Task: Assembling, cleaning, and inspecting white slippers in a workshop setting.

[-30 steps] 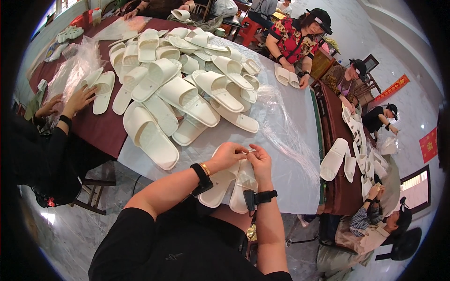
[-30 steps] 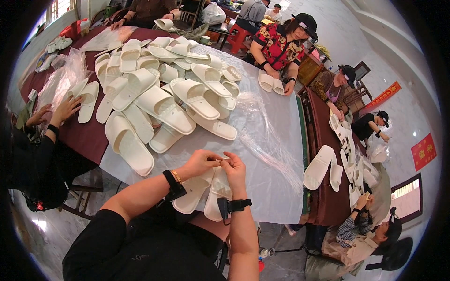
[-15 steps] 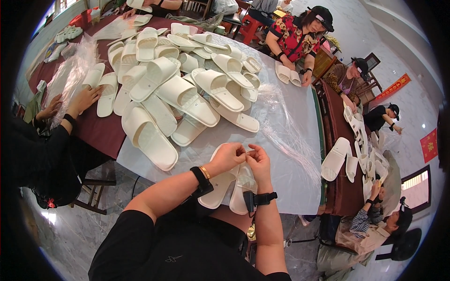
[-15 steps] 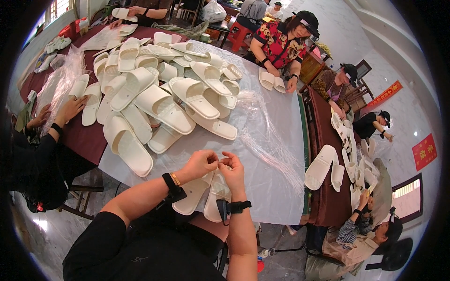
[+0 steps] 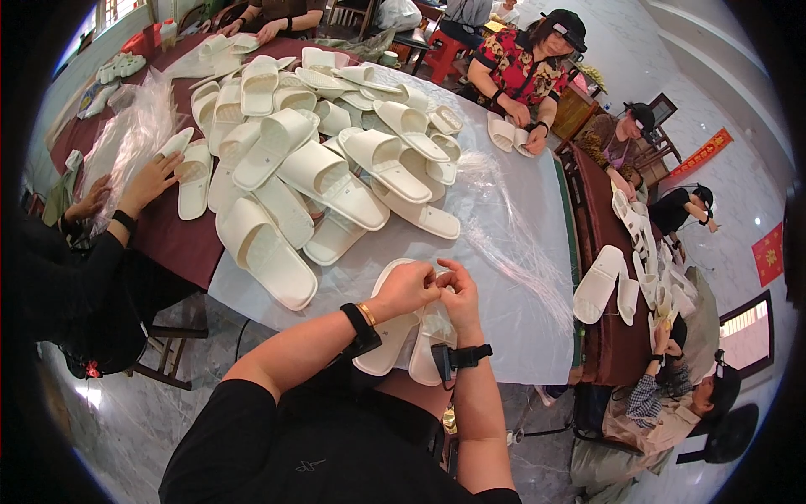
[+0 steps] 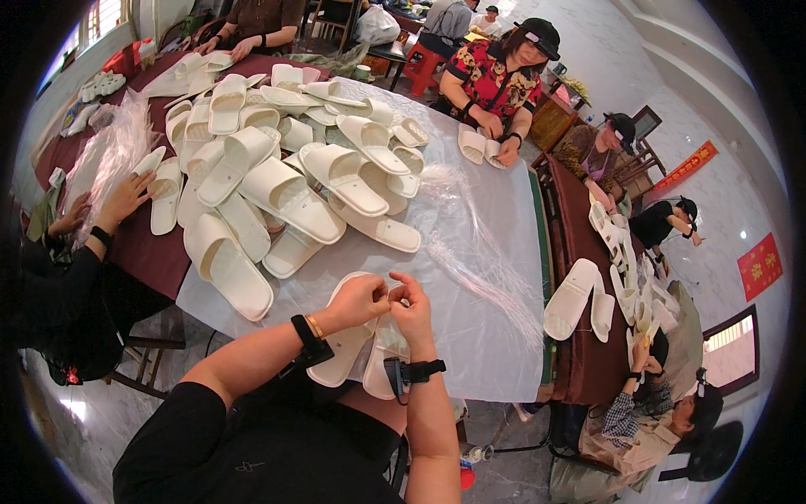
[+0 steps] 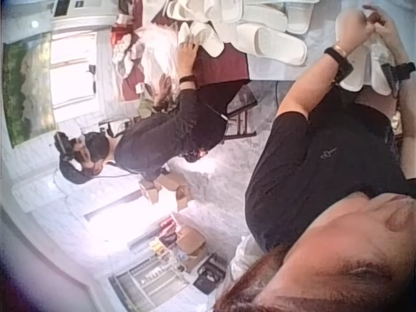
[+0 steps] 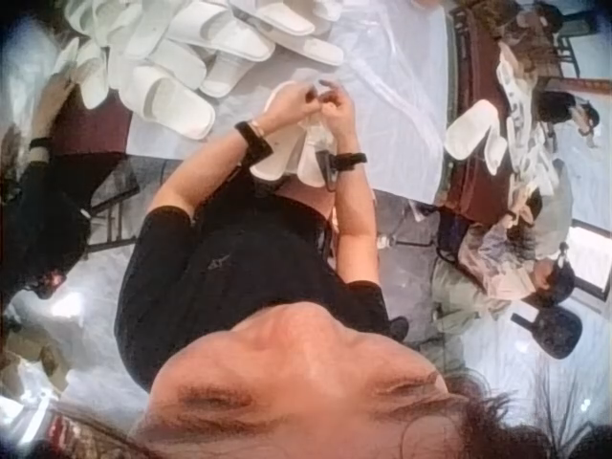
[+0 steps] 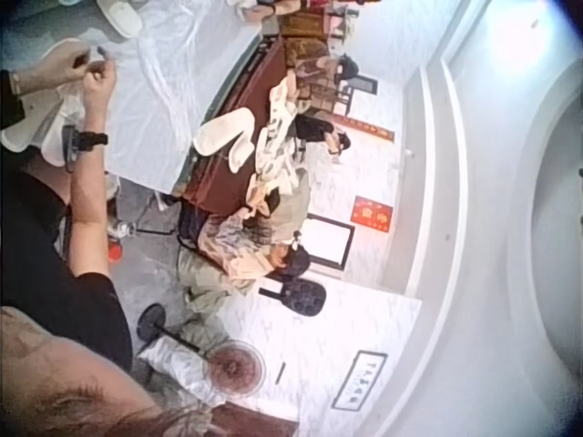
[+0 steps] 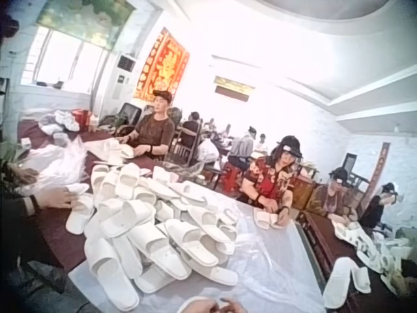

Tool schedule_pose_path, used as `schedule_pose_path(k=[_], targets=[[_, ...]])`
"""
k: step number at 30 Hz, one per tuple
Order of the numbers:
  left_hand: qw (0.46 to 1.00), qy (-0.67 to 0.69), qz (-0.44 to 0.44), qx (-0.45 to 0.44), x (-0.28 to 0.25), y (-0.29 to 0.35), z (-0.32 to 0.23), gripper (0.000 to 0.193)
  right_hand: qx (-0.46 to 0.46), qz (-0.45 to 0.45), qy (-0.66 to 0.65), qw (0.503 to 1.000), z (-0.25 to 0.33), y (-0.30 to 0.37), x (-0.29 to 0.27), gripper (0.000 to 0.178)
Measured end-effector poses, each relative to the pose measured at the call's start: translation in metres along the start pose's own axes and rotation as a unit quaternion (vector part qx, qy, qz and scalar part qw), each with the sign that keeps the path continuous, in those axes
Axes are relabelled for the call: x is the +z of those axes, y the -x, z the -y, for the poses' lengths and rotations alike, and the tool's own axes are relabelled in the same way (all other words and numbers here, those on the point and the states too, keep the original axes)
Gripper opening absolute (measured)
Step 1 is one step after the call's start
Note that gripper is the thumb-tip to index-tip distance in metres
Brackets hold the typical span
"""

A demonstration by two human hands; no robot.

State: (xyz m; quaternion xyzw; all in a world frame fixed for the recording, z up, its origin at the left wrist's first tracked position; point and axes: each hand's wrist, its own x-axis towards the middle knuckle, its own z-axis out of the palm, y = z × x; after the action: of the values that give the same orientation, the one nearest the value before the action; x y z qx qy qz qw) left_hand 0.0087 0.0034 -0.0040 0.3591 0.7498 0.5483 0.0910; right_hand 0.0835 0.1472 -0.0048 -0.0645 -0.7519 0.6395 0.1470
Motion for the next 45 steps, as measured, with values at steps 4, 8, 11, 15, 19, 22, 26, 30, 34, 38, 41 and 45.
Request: schedule_pose_path(k=[4,8,11,15,19,22,26,30,34,38,41,45], targets=[[1.0,-0.013,-0.007,0.016,0.001,0.001,0.0,0.019,-0.004,-0.004,-0.003,1.0,-0.002,0.0,0.001,0.05],[1.0,-0.002,-0.028,0.002,0.0,0.002,-0.002,0.019,-0.002,-0.029,0.025,0.999,-0.008,0.0,-0.004,0.05],[0.999,0.029,-0.038,-0.012,-0.003,0.003,-0.003,0.017,0.0,-0.032,0.028,0.999,-0.007,-0.001,-0.004,0.047],[0.992,0.059,-0.105,-0.027,-0.005,0.004,-0.003,0.015,0.012,-0.077,-0.006,0.997,-0.007,-0.003,-0.001,0.042],[0.99,-0.011,-0.119,0.079,-0.019,0.027,-0.022,0.016,0.009,-0.236,-0.121,0.964,-0.009,0.001,-0.013,0.035],[0.995,-0.069,0.005,0.066,-0.034,0.063,-0.03,0.021,0.033,-0.308,-0.146,0.94,-0.002,0.011,-0.028,0.031],[0.978,-0.182,0.106,0.004,-0.039,0.097,-0.029,0.034,0.072,-0.315,-0.061,0.944,-0.007,0.035,-0.045,0.028],[0.963,-0.224,0.135,-0.058,-0.028,0.091,-0.031,0.039,0.08,-0.264,-0.02,0.961,-0.029,0.06,-0.041,0.026],[0.966,-0.223,0.115,-0.053,-0.011,0.072,-0.026,0.043,0.07,-0.204,-0.094,0.972,-0.028,0.072,-0.022,0.029],[0.967,-0.237,0.071,-0.064,-0.009,0.065,-0.012,0.04,0.088,-0.232,-0.182,0.951,-0.026,0.077,-0.026,0.025],[0.972,-0.221,0.06,-0.053,-0.014,0.07,-0.015,0.034,0.076,-0.256,-0.22,0.938,-0.03,0.08,-0.03,0.023],[0.97,-0.231,0.063,-0.048,-0.038,0.071,-0.038,0.028,0.051,-0.268,-0.253,0.928,-0.036,0.085,-0.036,0.021]])
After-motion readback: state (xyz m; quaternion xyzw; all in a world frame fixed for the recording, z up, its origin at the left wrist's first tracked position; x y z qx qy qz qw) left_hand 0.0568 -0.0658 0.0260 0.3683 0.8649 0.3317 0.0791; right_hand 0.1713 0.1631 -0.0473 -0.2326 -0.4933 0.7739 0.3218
